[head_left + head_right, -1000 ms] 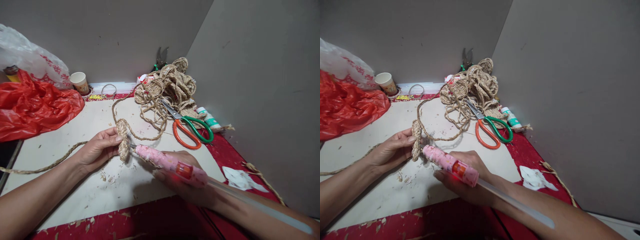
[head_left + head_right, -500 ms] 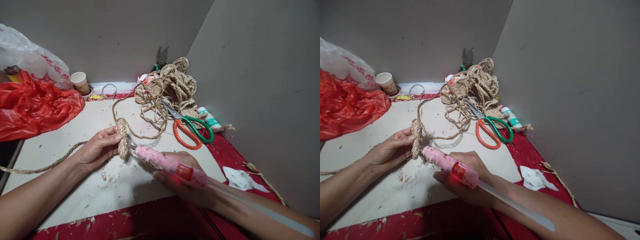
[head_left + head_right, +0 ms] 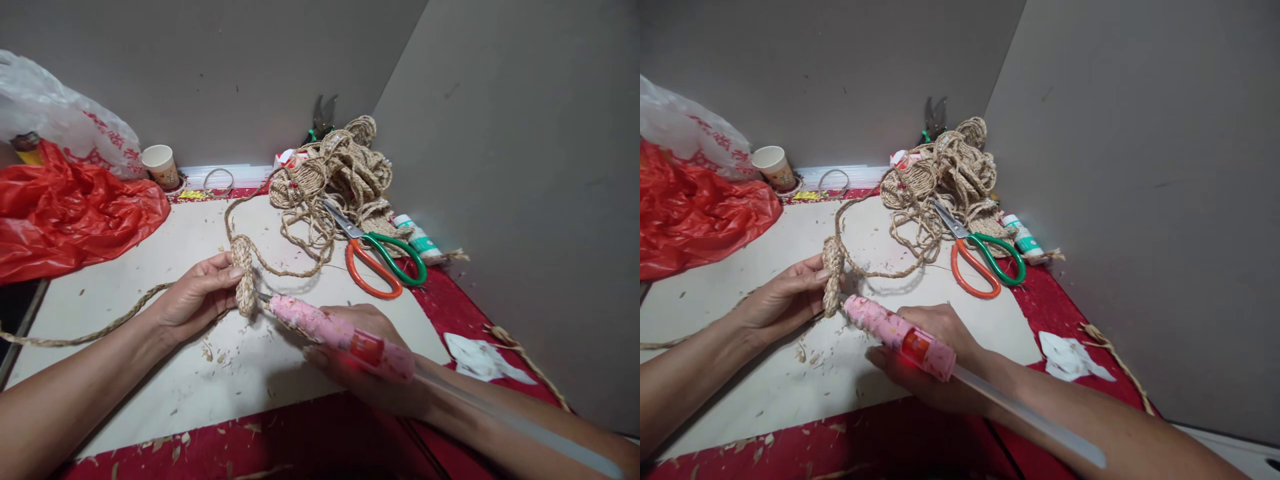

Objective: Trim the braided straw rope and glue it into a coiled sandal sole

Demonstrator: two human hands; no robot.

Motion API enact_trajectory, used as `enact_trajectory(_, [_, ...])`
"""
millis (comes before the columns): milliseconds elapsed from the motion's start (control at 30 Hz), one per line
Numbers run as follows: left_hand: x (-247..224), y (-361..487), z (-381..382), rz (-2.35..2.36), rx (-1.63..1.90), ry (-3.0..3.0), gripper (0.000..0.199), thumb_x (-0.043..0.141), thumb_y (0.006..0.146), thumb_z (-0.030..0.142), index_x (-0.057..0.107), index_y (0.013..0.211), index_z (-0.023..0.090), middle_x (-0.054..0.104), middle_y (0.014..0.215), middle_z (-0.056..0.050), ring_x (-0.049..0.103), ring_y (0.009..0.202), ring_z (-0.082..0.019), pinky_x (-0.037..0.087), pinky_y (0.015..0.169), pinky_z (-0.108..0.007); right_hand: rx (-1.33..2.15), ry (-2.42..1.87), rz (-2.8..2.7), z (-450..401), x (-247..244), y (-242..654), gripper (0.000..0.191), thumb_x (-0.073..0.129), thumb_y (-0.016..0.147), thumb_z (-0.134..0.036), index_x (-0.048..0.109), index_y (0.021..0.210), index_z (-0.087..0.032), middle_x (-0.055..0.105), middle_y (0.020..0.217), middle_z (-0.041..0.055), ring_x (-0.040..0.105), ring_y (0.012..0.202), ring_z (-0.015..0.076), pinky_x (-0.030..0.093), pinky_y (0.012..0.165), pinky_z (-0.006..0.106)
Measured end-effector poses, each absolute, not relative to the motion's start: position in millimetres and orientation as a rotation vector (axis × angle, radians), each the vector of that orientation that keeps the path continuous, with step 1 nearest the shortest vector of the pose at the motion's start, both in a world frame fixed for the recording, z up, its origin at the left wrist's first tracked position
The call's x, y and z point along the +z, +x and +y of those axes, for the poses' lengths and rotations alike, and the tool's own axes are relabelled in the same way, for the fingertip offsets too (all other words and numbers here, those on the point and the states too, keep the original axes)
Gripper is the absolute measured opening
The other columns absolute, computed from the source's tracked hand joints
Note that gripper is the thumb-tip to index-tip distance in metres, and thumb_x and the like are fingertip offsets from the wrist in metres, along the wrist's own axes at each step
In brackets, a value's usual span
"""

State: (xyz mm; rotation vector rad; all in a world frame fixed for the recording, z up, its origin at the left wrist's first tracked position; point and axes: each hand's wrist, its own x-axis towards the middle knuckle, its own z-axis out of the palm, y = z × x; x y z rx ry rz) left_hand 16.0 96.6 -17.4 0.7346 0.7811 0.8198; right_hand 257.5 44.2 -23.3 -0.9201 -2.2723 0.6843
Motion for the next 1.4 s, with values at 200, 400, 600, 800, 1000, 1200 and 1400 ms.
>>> enact_trajectory(200, [-18, 15, 96, 0.793, 0.83, 0.734, 0.015, 0.073, 0.077, 0.017, 0.066, 0.091, 0.013, 0.065, 0.076, -0.002, 0.061, 0.065, -0.01, 0.055, 0.066, -0.023, 0.643, -0.858, -2.313, 46, -11, 256, 0.029, 0.045, 0.095, -0.031, 0.067, 0.105, -0.016, 0.048, 0.057, -0.0027, 0.045, 0.049, 0.0108, 0.035, 0.047, 0.026])
enact_trajectory(400, [-18, 16, 97, 0.791, 0.84, 0.721, 0.015, 0.074, 0.076, 0.016, 0.066, 0.089, 0.015, 0.064, 0.075, -0.001, 0.061, 0.065, -0.01, 0.055, 0.067, -0.022, 0.559, -0.828, -2.383, 47, -10, 258, 0.038, 0.044, 0.097, -0.031, 0.057, 0.13, -0.017, 0.06, 0.067, -0.0007, 0.054, 0.055, 0.0129, 0.04, 0.05, 0.026])
enact_trajectory(600, [-17, 17, 97, 0.792, 0.853, 0.713, 0.014, 0.073, 0.077, 0.014, 0.067, 0.09, 0.014, 0.066, 0.078, -0.002, 0.062, 0.067, -0.01, 0.056, 0.066, -0.022, 0.492, -0.832, -2.44, 48, -7, 256, 0.04, 0.043, 0.097, -0.031, 0.056, 0.13, -0.015, 0.061, 0.065, -0.0006, 0.052, 0.052, 0.0122, 0.037, 0.049, 0.025])
enact_trajectory(800, [-15, 16, 97, 0.77, 0.864, 0.707, 0.019, 0.072, 0.077, 0.013, 0.069, 0.096, 0.014, 0.067, 0.079, -0.002, 0.064, 0.068, -0.01, 0.057, 0.068, -0.022, 0.484, -0.818, -2.485, 46, -11, 255, 0.033, 0.04, 0.095, -0.032, 0.06, 0.072, -0.018, 0.05, 0.054, -0.0022, 0.04, 0.046, 0.0097, 0.027, 0.047, 0.025])
enact_trajectory(1000, [-7, 13, 100, 0.818, 0.943, 0.76, 0.014, 0.075, 0.075, 0.015, 0.068, 0.088, 0.014, 0.065, 0.073, -0.001, 0.06, 0.06, -0.009, 0.055, 0.06, -0.019, 0.719, -0.689, -2.532, 50, -28, 266, 0.03, 0.058, 0.083, -0.035, 0.044, 0.062, -0.02, 0.048, 0.055, -0.0042, 0.036, 0.048, 0.0075, 0.026, 0.049, 0.023])
enact_trajectory(1200, [5, 11, 97, 0.866, 1.089, 0.888, 0.01, 0.074, 0.077, 0.016, 0.065, 0.081, 0.016, 0.063, 0.068, 0.001, 0.057, 0.056, -0.008, 0.052, 0.056, -0.019, 0.45, -1.09, -2.832, 53, -22, 257, 0.026, 0.061, 0.08, -0.043, 0.055, 0.071, -0.019, 0.058, 0.064, 0.0007, 0.044, 0.053, 0.0126, 0.019, 0.052, 0.028])
enact_trajectory(1400, [13, 11, 91, 0.872, 1.215, 0.913, 0.015, 0.077, 0.073, 0.015, 0.066, 0.083, 0.016, 0.061, 0.075, 0.002, 0.055, 0.062, -0.007, 0.049, 0.058, -0.017, 0.526, -1.074, -2.911, 50, 8, 259, 0.032, 0.075, 0.073, -0.041, 0.061, 0.089, -0.018, 0.064, 0.088, 0.0049, 0.058, 0.078, 0.0196, 0.043, 0.065, 0.029])
